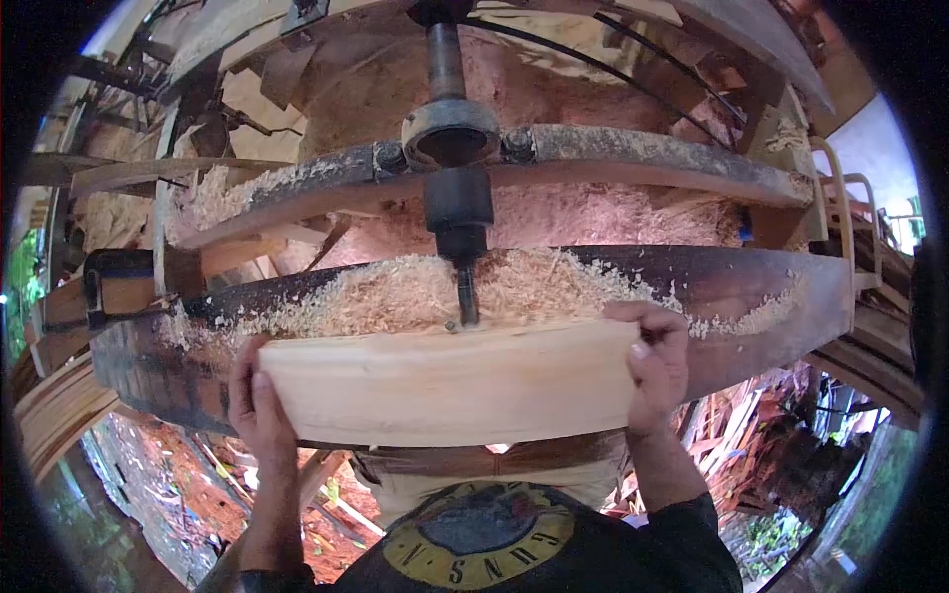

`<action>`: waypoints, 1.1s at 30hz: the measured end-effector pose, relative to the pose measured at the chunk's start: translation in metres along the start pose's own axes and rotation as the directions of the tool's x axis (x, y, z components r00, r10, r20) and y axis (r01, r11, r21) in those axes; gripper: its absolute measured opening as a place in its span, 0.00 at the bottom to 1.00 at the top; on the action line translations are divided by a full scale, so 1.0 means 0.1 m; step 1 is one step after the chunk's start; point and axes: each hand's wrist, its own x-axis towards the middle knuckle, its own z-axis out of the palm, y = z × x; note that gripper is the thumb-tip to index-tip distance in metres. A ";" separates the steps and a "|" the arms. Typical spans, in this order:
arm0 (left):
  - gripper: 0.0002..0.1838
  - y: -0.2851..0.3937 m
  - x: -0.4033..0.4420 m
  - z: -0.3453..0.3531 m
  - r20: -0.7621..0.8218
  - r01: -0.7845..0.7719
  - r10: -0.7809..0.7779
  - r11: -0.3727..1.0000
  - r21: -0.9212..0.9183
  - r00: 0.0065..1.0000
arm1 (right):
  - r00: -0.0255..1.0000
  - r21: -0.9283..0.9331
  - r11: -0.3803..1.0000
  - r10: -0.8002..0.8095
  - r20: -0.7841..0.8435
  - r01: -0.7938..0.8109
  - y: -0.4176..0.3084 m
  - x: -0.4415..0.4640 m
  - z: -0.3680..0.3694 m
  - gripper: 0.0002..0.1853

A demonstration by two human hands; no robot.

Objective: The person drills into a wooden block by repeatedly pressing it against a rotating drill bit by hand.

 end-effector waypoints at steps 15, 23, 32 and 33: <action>0.22 0.40 -0.25 0.67 0.064 -0.030 0.040 0.987 -0.155 0.997 | 0.996 -0.152 0.987 -0.068 -0.063 0.058 -0.26 0.11 -0.79 0.15; 0.22 0.07 0.04 0.00 0.027 0.059 -0.055 0.982 -0.180 0.998 | 0.999 -0.088 0.996 -0.032 0.022 0.034 0.08 -0.02 -0.03 0.14; 0.22 0.00 -0.08 -0.10 0.012 0.114 -0.113 0.979 -0.171 0.993 | 1.000 -0.059 0.998 -0.008 0.016 0.009 0.05 0.06 0.05 0.14; 0.22 0.06 -0.12 0.01 0.022 0.072 -0.070 0.986 -0.150 0.997 | 0.999 -0.096 0.995 -0.035 0.009 0.035 0.01 0.09 -0.09 0.14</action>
